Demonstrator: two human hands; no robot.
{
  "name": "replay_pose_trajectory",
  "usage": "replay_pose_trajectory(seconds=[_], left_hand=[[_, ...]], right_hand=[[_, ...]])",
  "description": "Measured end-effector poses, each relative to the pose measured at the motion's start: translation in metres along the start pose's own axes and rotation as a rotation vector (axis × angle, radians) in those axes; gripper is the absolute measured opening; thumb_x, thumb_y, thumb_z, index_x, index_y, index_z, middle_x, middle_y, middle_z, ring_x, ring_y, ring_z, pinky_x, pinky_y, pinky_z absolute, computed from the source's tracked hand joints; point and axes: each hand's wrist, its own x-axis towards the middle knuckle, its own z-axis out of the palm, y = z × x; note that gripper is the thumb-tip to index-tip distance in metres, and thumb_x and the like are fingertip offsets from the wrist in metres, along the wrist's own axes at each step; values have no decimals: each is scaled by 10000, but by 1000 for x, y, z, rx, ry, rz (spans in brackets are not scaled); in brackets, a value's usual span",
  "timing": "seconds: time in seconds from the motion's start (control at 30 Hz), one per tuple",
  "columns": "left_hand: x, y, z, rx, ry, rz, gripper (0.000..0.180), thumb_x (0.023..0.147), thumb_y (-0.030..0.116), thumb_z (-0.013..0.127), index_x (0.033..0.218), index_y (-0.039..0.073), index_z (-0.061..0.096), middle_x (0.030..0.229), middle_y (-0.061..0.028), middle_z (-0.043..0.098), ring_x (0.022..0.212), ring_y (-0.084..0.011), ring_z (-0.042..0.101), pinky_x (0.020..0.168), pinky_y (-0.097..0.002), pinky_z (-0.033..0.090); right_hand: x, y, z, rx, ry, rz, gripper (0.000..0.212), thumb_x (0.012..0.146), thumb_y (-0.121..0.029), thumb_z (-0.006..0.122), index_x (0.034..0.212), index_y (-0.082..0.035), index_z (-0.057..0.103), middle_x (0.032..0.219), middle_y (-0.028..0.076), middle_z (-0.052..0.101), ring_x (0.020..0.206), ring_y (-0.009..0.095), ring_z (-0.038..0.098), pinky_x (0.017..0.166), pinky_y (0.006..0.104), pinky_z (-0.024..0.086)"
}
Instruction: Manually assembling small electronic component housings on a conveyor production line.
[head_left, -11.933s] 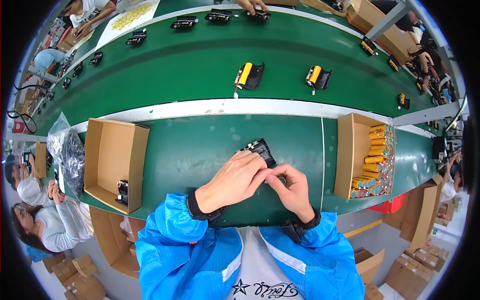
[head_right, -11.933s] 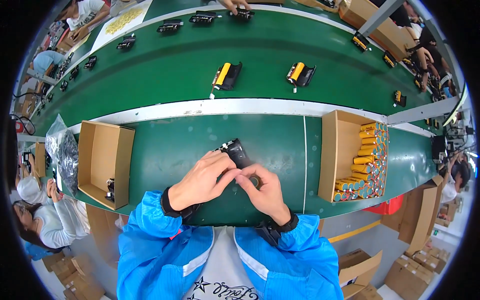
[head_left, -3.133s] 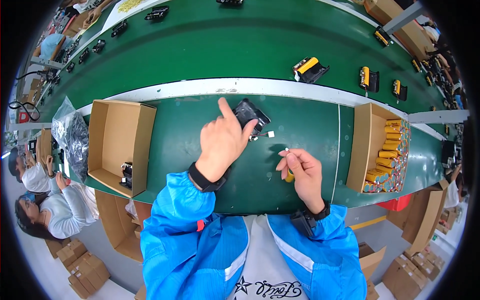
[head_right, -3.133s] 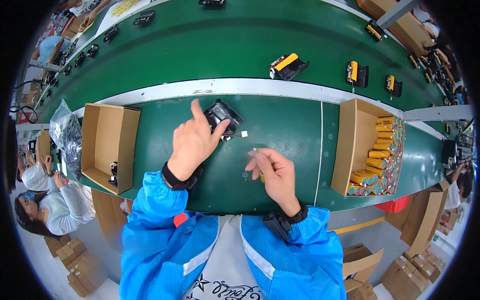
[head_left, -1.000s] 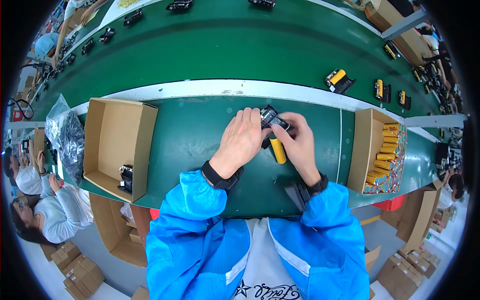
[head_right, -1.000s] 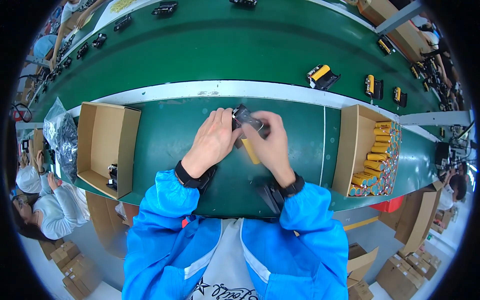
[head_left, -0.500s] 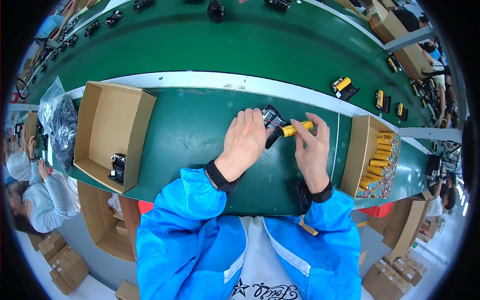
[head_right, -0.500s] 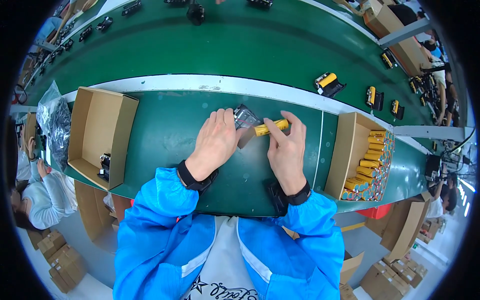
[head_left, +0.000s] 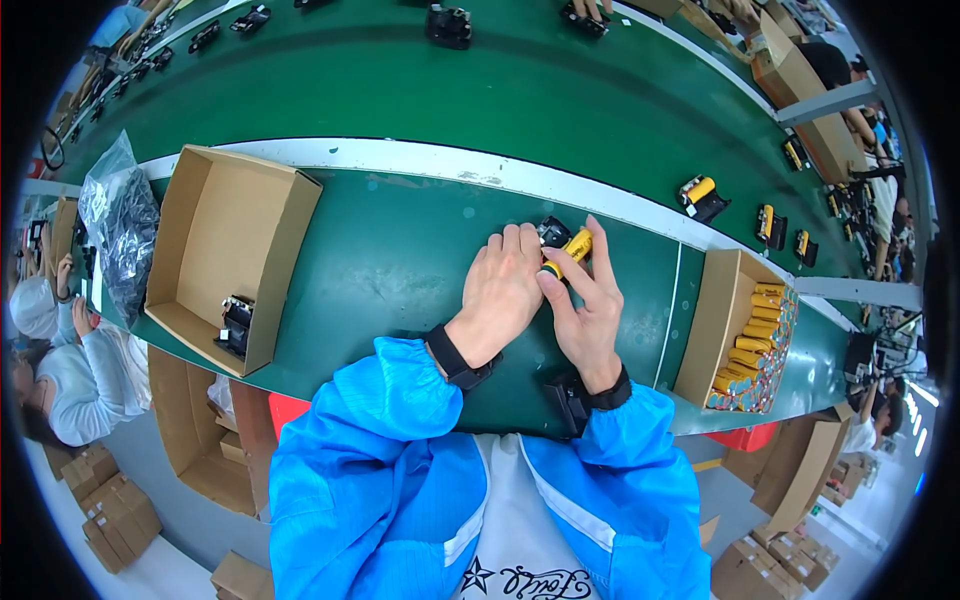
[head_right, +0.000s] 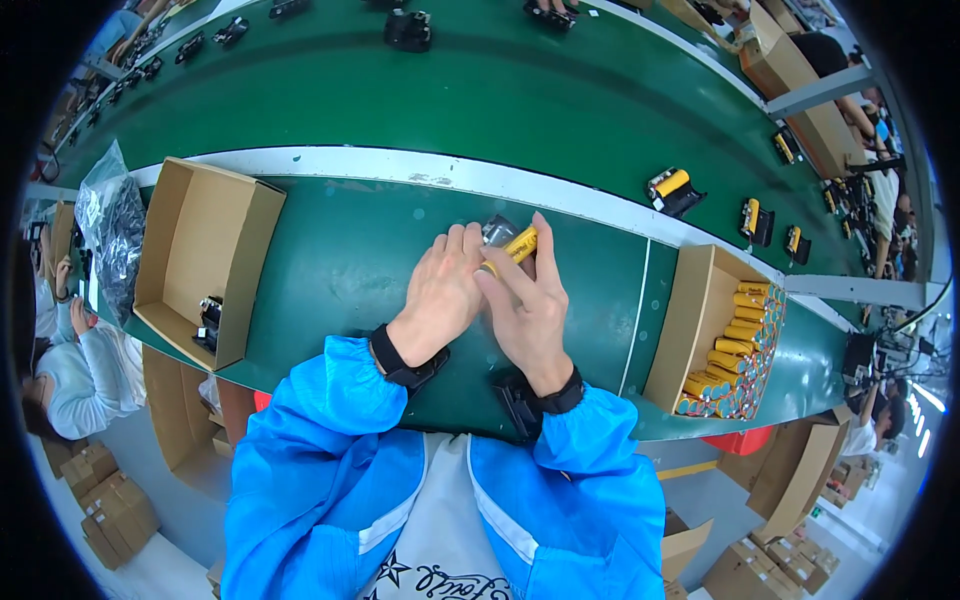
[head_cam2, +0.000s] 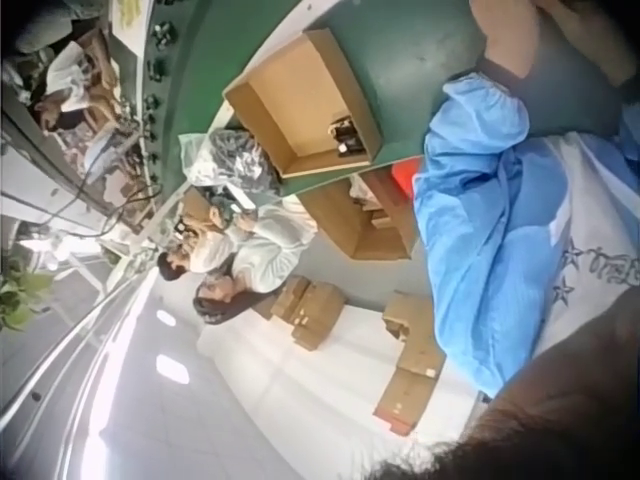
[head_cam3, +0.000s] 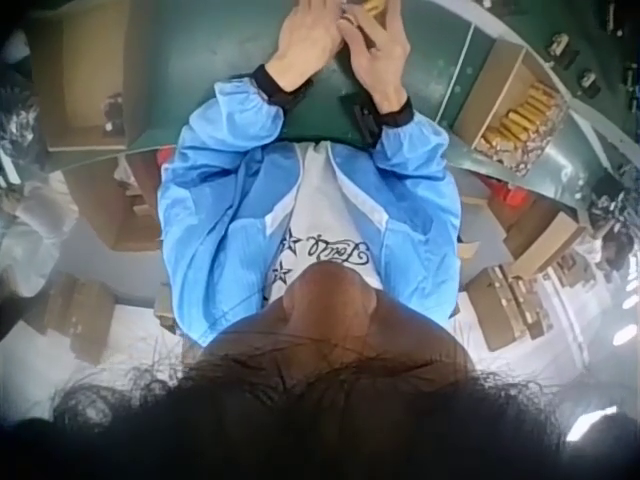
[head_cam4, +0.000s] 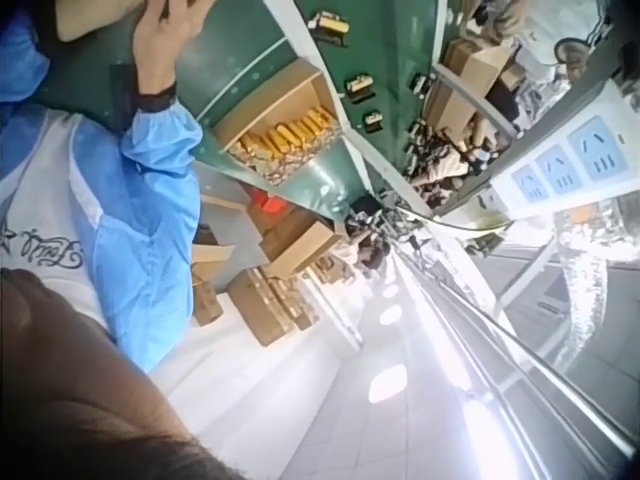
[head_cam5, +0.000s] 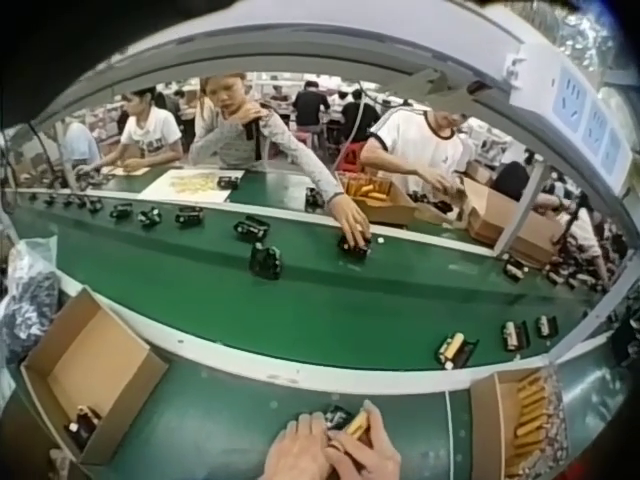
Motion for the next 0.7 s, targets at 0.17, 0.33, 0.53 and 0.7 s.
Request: replay_pose_trajectory(seconds=[0.17, 0.33, 0.53, 0.7], left_hand=[[-10, -17, -22, -146, -18, 135, 401, 860, 119, 656, 1178, -81, 517, 1016, -177, 581, 912, -334, 632, 744, -399, 553], [-17, -22, -46, -338, -90, 110, 420, 833, 17, 679, 1238, -3, 572, 1183, -152, 581, 913, -360, 658, 749, -421, 567], [-25, -30, -38, -430, 5, 133, 336, 811, -18, 679, 1142, 32, 655, 1226, -126, 596, 845, -340, 678, 714, -413, 574], [-18, -23, -48, -235, -45, 181, 309, 784, -54, 670, 1084, 22, 675, 1196, -127, 629, 885, -329, 683, 745, -408, 576]], right_hand=[[-1, 1, 11, -124, -18, -16, 306, 764, -37, 765, 1067, -57, 728, 1414, 277, 458, 1095, 387, 607, 880, 398, 531], [4, -10, 10, -301, -72, -39, 276, 777, -42, 764, 1050, -57, 725, 1407, 243, 471, 1216, 402, 526, 924, 427, 516], [5, -14, 12, -344, -85, -50, 350, 732, -25, 792, 1071, -49, 707, 1387, 236, 484, 1212, 410, 535, 926, 434, 519], [3, 0, 10, -146, 47, -36, 480, 681, -18, 827, 1133, -42, 669, 1386, 218, 490, 1183, 401, 554, 933, 430, 514]])
